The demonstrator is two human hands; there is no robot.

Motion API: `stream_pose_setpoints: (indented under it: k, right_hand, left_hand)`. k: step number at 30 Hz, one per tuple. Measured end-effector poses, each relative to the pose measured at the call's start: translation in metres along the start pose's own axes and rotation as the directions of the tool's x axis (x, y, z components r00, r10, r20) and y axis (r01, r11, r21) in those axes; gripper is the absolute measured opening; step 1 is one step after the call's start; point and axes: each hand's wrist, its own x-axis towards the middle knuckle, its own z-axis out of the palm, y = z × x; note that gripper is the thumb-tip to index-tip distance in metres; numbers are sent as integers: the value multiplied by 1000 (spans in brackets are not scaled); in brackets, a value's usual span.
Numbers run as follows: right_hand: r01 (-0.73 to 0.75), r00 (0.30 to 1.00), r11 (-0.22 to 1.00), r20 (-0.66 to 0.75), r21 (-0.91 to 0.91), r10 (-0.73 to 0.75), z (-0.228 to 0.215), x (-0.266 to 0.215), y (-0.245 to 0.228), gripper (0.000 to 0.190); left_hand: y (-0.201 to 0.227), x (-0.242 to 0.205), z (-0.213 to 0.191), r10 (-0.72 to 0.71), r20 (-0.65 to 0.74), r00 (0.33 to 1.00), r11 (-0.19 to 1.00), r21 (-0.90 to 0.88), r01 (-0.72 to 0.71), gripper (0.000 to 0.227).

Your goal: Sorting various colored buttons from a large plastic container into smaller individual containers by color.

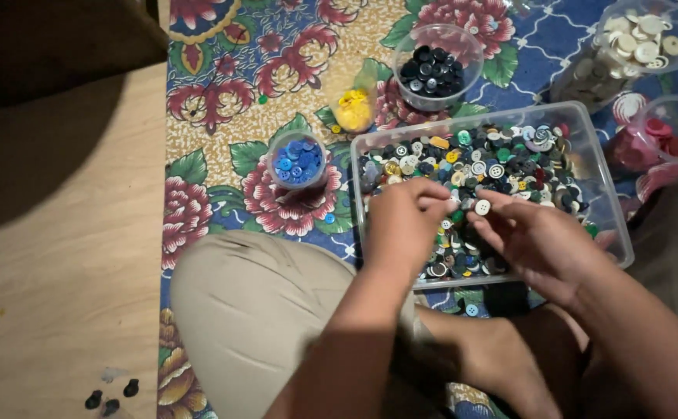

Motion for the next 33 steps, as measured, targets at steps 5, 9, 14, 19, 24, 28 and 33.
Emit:
stream_pose_setpoints:
  k: [5, 9, 14, 19, 24, 28, 33]
  right_hand:
    - [-53, 991, 979, 134, 196, 27, -23, 21, 16, 31]
    - [-103, 985, 964, 159, 247, 64, -38, 32, 21, 29]
    - [-134, 987, 954, 119, 267, 105, -37, 20, 14, 32]
    - [-89, 995, 956, -12, 278, 96, -71, 45, -6, 30]
    - [144, 987, 848, -137, 511, -85, -90, 59, -91, 37]
    - [348, 888, 607, -44, 715, -457, -113, 99, -138, 67]
    - [430, 748, 647, 153, 629, -646, -167, 145, -121, 73]
  left_hand:
    - [-1, -6, 11, 157, 89, 984, 949, -290, -125, 17]
    - [5, -13, 8, 110, 145, 983, 952, -300, -62, 19]
    - [10, -20, 6, 68, 164, 984, 961, -275, -20, 27]
    - [0, -27, 8, 37, 155, 987, 970, -244, 2, 24]
    - [-14, -29, 17, -36, 191, 981, 975, -209, 76, 24]
    - [-1, -34, 14, -87, 230, 969, 994, -50, 101, 28]
    - [-2, -34, 12, -31, 170, 985, 996, -82, 46, 32]
